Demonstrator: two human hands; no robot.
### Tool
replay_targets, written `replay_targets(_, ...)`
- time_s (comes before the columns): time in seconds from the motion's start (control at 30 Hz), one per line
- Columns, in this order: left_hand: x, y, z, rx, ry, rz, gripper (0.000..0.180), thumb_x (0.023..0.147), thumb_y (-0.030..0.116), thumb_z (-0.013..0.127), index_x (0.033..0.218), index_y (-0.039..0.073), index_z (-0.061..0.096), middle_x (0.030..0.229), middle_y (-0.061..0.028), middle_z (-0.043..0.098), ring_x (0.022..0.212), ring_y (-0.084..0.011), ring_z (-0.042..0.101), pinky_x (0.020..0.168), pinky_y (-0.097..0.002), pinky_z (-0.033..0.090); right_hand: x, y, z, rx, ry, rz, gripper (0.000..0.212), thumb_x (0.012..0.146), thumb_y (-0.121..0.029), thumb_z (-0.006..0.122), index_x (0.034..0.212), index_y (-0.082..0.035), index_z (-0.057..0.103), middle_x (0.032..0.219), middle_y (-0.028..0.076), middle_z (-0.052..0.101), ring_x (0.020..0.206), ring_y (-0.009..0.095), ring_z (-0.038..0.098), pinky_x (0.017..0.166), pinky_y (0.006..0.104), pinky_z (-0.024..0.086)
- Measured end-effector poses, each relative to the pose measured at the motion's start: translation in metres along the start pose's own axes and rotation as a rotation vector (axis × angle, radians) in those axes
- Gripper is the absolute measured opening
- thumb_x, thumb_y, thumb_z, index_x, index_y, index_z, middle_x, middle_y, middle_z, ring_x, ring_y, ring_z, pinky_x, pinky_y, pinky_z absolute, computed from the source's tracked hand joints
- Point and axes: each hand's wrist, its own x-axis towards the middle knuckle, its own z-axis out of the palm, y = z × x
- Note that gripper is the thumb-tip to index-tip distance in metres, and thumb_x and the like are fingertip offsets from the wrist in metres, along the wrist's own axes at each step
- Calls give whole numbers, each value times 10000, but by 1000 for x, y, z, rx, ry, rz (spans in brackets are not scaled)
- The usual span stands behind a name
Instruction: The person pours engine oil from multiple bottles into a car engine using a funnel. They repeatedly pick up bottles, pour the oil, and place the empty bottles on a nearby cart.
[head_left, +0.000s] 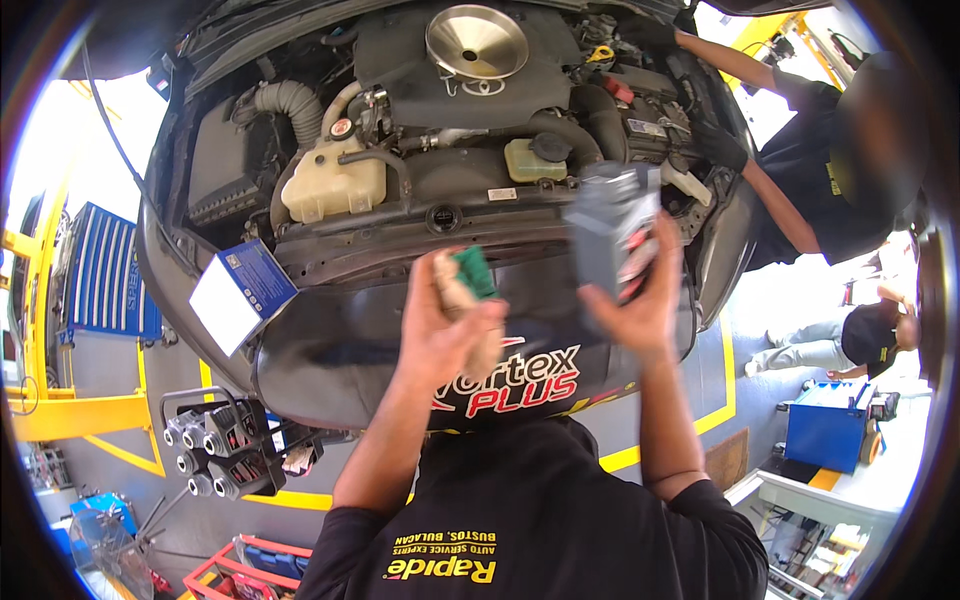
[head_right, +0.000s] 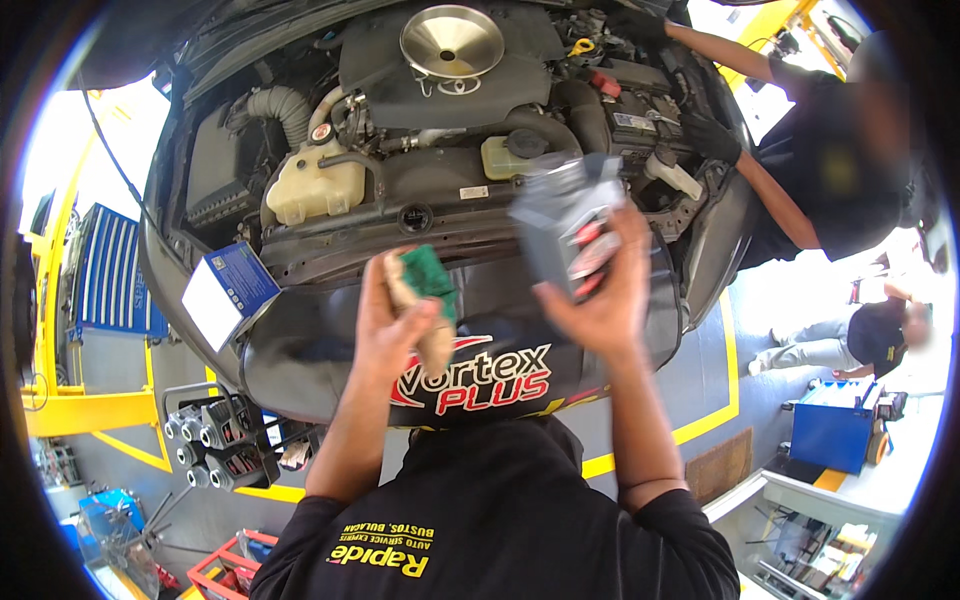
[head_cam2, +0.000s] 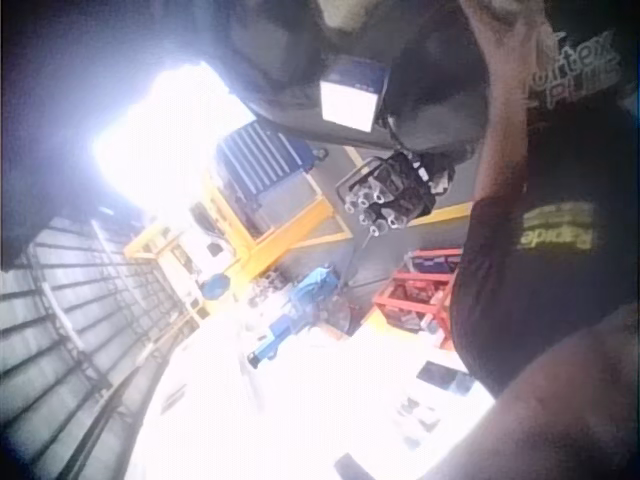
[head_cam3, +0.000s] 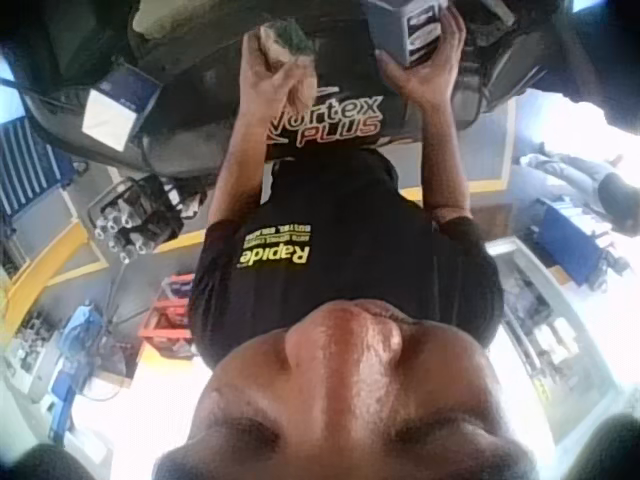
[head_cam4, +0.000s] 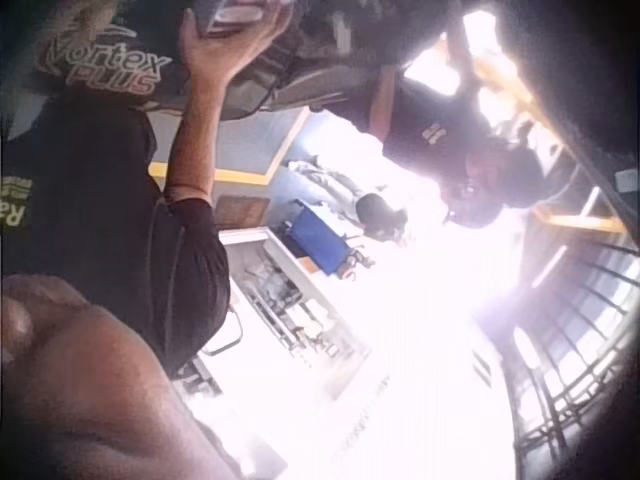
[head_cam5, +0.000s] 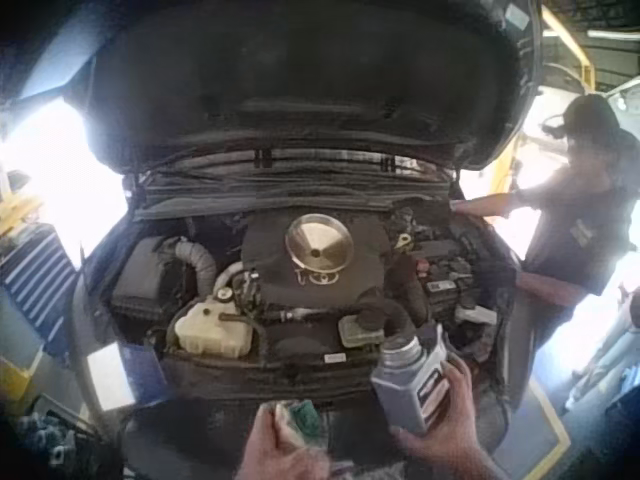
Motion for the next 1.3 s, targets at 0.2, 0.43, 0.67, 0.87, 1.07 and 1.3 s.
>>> replay_targets(0.2, 32, 7, 21, 459, -33, 344, 737, 718, 91, 945, 1291, -18, 496, 1180, -124, 701, 1049, -172, 699, 956, -343, 559, -36, -63, 107, 79, 161, -96, 1021, 671, -273, 904, 1523, -104, 368, 1604, 318, 289, 1470, 530, 328, 1116, 644, 360)
replay_targets(0.43, 26, 5, -37, 634, -123, 674, 762, 665, 147, 973, 1275, 2, 541, 1095, -127, 712, 1013, -190, 707, 912, -349, 564, 29, -112, -2, 273, -401, -87, 280, 739, -135, 850, 897, -56, 632, 1074, 169, 572, 998, 337, 602, 839, 459, 494)
replay_targets(0.67, 20, 17, -46, 670, -295, 746, 773, 559, 187, 970, 1219, 49, 592, 1120, -135, 678, 987, -336, 690, 843, -421, 571, 89, -175, 13, 129, -1122, -255, 170, 676, -54, 640, 637, 12, 488, 709, 144, 472, 602, 356, 542, 553, 456, 404)
replay_targets(0.87, 12, 9, -54, 717, -253, 749, 770, 596, 261, 978, 1221, 28, 594, 1156, -172, 684, 1016, -367, 697, 875, -438, 569, 161, -238, -17, -90, -1354, -320, 198, 713, -145, 625, 648, 10, 520, 725, 163, 515, 651, 397, 560, 599, 498, 431)
replay_targets(1.07, 14, 5, -51, 728, -324, 779, 772, 578, 240, 971, 1224, 43, 596, 1157, -167, 689, 1009, -381, 693, 870, -446, 570, 112, -186, 19, 10, -1503, -9, 203, 635, -96, 620, 614, 6, 445, 674, 146, 427, 581, 336, 471, 537, 436, 356)
replay_targets(1.3, 13, 11, -53, 769, -260, 728, 790, 610, 298, 971, 1248, 33, 589, 1147, -163, 700, 1045, -368, 700, 884, -441, 573, 123, -170, -40, 74, -1010, -102, 257, 684, -67, 756, 866, -54, 575, 845, 66, 579, 725, 202, 586, 631, 334, 437)
